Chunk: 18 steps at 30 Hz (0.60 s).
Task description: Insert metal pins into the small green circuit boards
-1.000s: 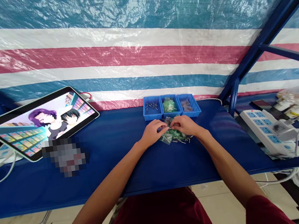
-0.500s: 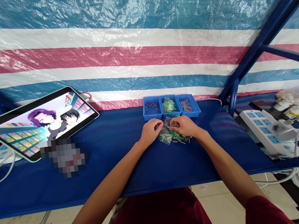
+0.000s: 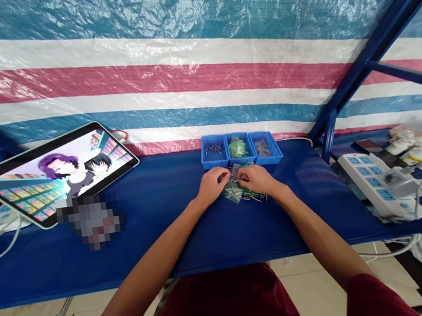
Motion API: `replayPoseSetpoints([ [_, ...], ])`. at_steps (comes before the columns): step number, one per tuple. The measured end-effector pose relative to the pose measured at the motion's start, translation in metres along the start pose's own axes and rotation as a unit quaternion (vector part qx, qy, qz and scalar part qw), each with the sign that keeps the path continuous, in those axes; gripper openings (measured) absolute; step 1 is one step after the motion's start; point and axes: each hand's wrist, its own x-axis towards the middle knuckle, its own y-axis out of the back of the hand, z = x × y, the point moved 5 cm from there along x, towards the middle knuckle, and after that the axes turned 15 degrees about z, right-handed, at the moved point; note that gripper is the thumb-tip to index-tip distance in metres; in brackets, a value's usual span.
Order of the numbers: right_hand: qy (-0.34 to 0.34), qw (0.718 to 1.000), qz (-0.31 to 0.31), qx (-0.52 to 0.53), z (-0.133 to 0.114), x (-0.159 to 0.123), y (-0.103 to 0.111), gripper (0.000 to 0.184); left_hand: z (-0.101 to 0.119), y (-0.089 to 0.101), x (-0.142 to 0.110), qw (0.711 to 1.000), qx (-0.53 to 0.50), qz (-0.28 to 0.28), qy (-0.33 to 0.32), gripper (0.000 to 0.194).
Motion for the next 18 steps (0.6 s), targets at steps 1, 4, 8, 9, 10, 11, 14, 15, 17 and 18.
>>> replayPoseSetpoints([
  [1,-0.001,1.000,0.009,0.004,0.000,0.000,0.000,0.011,0.000,0.000,0.000,1.000,-0.002,0.002,-0.001,0.016],
  [4,0.004,0.999,0.047,0.021,0.002,0.001,0.001,0.010,0.001,0.001,-0.001,1.000,-0.013,0.007,-0.002,0.019],
  [8,0.033,0.992,0.109,0.049,0.005,0.000,0.004,0.008,0.002,0.000,-0.001,1.000,-0.029,-0.006,-0.008,0.024],
  [9,0.042,0.990,0.123,0.057,0.005,0.000,0.005,0.008,0.002,-0.001,-0.001,0.999,-0.032,-0.013,-0.011,0.025],
  [10,0.051,0.987,0.136,0.066,0.004,-0.001,0.006,0.008,0.003,-0.001,-0.001,0.999,-0.033,-0.019,-0.014,0.026],
  [11,0.059,0.984,0.148,0.075,0.004,-0.001,0.007,0.009,0.003,-0.001,-0.001,0.999,-0.034,-0.022,-0.017,0.027],
  [14,0.077,0.978,0.169,0.095,0.001,-0.002,0.010,0.010,0.003,-0.001,0.000,0.999,-0.037,-0.025,-0.016,0.027],
  [15,0.080,0.977,0.172,0.099,0.000,-0.002,0.010,0.011,0.003,-0.001,0.000,0.999,-0.038,-0.023,-0.014,0.027],
  [17,0.084,0.976,0.175,0.102,-0.001,-0.002,0.010,0.011,0.001,-0.001,0.000,0.999,-0.038,-0.024,-0.007,0.026],
  [18,0.084,0.975,0.176,0.103,-0.002,-0.002,0.010,0.011,0.001,-0.001,0.000,0.999,-0.038,-0.025,-0.004,0.026],
])
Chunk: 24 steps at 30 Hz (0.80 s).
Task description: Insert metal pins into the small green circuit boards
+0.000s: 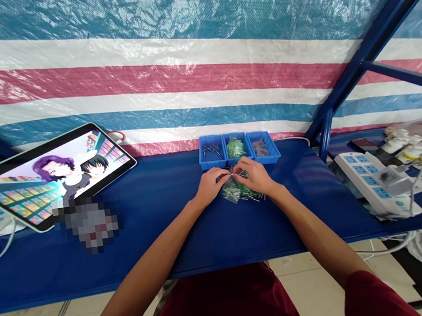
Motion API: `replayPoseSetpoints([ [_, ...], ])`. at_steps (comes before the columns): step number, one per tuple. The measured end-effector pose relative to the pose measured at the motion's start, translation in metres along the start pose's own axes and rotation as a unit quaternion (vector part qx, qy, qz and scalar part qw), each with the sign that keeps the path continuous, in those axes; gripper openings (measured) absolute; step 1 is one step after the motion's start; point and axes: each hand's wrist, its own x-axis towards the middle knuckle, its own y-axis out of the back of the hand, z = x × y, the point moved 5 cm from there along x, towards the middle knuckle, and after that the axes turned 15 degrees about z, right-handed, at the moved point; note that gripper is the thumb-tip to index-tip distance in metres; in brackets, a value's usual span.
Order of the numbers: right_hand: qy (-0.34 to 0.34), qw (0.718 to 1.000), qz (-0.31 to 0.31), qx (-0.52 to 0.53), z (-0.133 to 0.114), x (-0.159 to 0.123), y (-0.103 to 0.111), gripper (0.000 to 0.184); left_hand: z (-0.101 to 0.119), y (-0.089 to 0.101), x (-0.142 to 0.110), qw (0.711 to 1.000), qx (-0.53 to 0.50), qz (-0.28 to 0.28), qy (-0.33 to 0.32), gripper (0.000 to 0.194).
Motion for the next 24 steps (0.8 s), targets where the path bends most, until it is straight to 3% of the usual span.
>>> replayPoseSetpoints([
  [14,-0.031,0.996,0.078,0.039,0.004,0.001,0.009,0.023,0.001,0.010,0.003,0.996,-0.014,0.077,0.050,0.025],
  [24,-0.063,0.994,0.079,0.033,0.005,0.000,0.008,0.027,0.003,0.010,0.001,0.994,-0.027,0.093,0.042,0.028],
])
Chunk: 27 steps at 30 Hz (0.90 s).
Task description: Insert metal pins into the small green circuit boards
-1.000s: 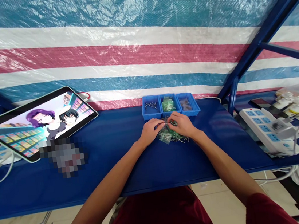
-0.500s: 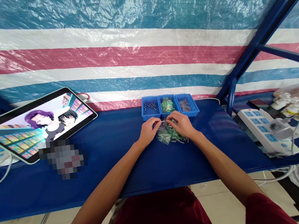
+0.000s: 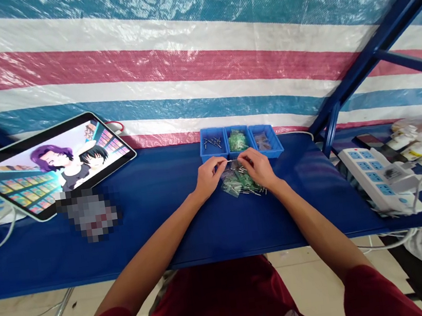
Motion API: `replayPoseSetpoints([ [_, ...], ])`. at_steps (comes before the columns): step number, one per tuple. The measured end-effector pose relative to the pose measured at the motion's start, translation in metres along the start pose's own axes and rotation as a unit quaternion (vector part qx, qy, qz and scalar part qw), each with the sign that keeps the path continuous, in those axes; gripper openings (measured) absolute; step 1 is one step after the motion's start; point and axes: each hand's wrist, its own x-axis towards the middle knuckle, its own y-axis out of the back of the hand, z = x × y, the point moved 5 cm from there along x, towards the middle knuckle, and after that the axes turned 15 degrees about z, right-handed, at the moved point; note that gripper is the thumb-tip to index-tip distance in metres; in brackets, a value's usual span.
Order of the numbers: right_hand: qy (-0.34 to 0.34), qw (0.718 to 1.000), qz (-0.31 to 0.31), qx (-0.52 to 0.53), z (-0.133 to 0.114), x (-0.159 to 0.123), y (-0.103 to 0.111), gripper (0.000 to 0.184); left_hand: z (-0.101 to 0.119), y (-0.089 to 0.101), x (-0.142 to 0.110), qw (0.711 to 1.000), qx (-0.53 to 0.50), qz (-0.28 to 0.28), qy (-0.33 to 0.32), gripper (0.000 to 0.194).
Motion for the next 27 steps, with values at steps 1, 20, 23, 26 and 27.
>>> replayPoseSetpoints([
  [1,-0.001,1.000,-0.002,-0.001,0.0001,-0.0002,-0.0003,0.027,0.0000,-0.0005,-0.0003,1.000,-0.001,-0.003,-0.004,0.028],
  [20,0.011,1.000,-0.018,-0.001,-0.0024,-0.0028,-0.0052,0.034,0.0048,-0.0023,-0.0013,0.999,0.019,-0.042,-0.015,0.034],
  [23,0.013,1.000,-0.018,0.018,-0.0040,-0.0034,-0.0039,0.030,0.0057,-0.0004,-0.0005,0.999,0.024,-0.036,-0.015,0.035],
  [26,0.024,0.999,-0.016,0.031,-0.0054,-0.0042,-0.0037,0.028,0.0051,0.0009,-0.0003,0.999,0.022,-0.028,-0.013,0.037],
  [27,0.028,0.999,-0.015,0.035,-0.0058,-0.0044,-0.0037,0.027,0.0044,0.0009,-0.0005,0.999,0.022,-0.028,-0.010,0.038],
])
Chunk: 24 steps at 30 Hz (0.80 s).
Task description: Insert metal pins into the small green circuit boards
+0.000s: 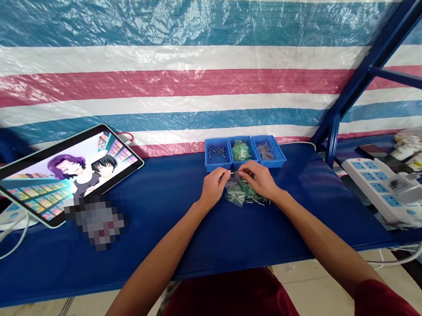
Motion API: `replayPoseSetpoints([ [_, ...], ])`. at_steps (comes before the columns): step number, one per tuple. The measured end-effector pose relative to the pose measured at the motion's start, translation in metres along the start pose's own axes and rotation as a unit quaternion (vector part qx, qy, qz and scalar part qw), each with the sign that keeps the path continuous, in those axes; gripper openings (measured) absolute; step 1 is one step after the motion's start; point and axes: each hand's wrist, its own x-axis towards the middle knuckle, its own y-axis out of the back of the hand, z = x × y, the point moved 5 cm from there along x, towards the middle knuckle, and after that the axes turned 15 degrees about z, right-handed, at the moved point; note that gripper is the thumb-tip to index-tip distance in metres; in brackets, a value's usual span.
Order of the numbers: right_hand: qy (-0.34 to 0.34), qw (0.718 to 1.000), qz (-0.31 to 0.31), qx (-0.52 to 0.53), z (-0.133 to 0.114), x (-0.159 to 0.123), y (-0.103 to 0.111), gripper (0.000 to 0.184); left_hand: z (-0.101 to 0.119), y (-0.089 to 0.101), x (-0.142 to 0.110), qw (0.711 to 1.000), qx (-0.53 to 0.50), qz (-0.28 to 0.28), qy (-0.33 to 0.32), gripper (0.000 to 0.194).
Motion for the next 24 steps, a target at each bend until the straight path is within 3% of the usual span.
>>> replayPoseSetpoints([
  [15,0.017,1.000,-0.005,-0.003,-0.0018,0.0005,-0.0020,0.035,0.0029,0.0056,0.0007,0.996,-0.038,0.080,-0.027,0.030],
  [24,0.041,0.998,0.019,0.031,-0.0001,-0.0008,-0.0031,0.022,0.0058,0.0064,0.0007,0.996,-0.044,0.070,-0.030,0.033],
])
